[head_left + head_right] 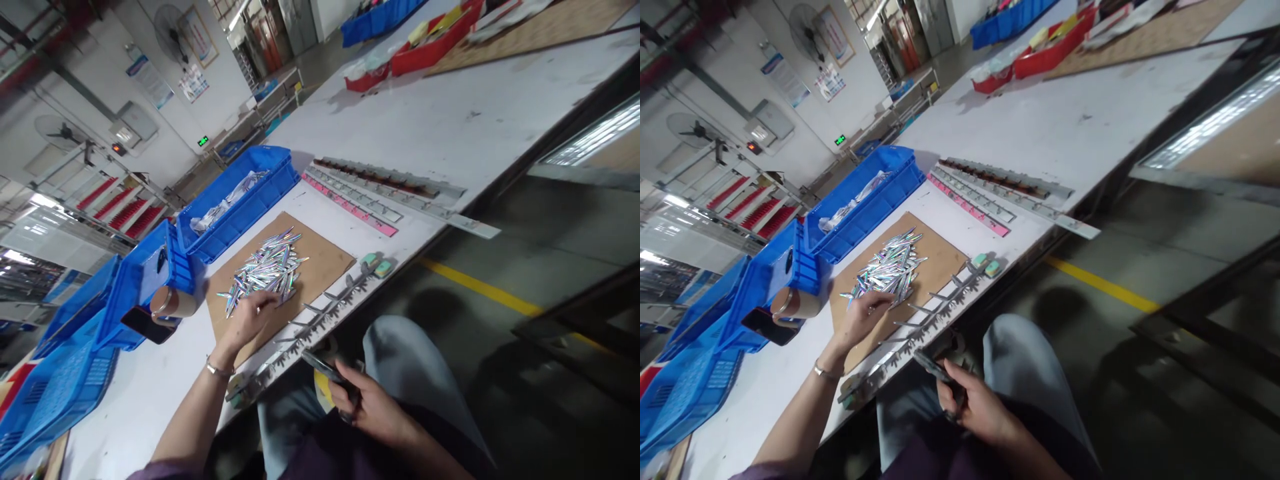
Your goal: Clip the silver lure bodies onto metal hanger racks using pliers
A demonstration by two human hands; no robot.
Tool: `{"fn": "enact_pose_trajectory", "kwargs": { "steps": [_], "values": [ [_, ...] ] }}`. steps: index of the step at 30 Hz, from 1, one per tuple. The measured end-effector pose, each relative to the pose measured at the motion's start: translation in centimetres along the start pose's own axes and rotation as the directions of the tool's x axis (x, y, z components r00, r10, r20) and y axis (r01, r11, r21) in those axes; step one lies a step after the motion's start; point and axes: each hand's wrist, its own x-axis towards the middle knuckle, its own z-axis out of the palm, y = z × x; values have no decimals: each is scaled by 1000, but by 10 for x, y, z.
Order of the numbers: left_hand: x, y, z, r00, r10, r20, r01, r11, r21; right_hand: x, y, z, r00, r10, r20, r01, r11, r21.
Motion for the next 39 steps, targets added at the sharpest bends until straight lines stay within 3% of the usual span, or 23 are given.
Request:
{"fn": "enact_pose_trajectory", "kwargs": {
  "steps": [2, 5, 8, 10, 13, 15, 17, 19, 23, 26, 28, 30, 33, 35, 36, 37, 39],
  "values": [
    [26, -1, 8, 998, -28, -47, 37, 981, 193, -6, 0, 0, 997, -71, -42, 66, 990, -121],
    [61, 2, 29, 989, -145, -27, 144, 906, 398, -14, 3, 1, 992, -93, -89, 66, 962, -265],
    [80, 5, 40, 967, -255, -12, 236, 875, 424, -23, 4, 8, 982, -119, -145, 65, 940, -334],
    [80, 4, 37, 968, -252, 9, 235, 917, 322, -28, 5, 15, 973, -164, -165, 94, 927, -364],
    [60, 0, 25, 977, -212, -20, 212, 968, 135, -34, 7, 26, 955, -204, -213, 101, 905, -413],
    [36, -5, 17, 977, -211, -46, 206, 975, -88, -35, 9, 34, 938, -224, -265, 80, 883, -463],
    [6, -9, 12, 970, -237, -55, 199, 904, -379, -34, 11, 41, 920, -251, -300, 77, 869, -489],
    [-23, -13, 11, 955, -289, -66, 191, 771, -607, -32, 14, 49, 916, -262, -304, 101, 884, -456],
    [-67, -19, 24, 941, -334, -53, 206, 689, -695, -26, 23, 63, 914, -237, -329, 133, 941, -310],
    [-84, -20, 38, 961, -267, -77, 142, 709, -690, -22, 30, 69, 891, -322, -321, 175, 894, -412],
    [-88, -20, 44, 965, -228, -129, 93, 759, -644, -17, 34, 69, 867, -437, -237, 215, 759, -614],
    [-90, -18, 47, 970, -187, -156, 63, 812, -580, -11, 37, 66, 828, -545, -133, 222, 536, -814],
    [-90, -15, 45, 979, -111, -169, 15, 873, -488, -5, 41, 57, 746, -664, 59, 111, 36, -993],
    [-89, -13, 41, 984, -36, -174, -40, 910, -413, -3, 43, 51, 716, -667, 206, -18, -312, -950],
    [-87, -11, 39, 985, 11, -170, -75, 925, -372, -4, 44, 50, 717, -649, 257, -70, -433, -899],
    [-86, -9, 37, 985, 61, -160, -111, 938, -330, -4, 45, 49, 720, -632, 285, -107, -508, -855],
    [-82, -4, 34, 984, 138, -117, -164, 953, -253, -6, 45, 50, 721, -631, 285, -123, -522, -844]
  ]
}}
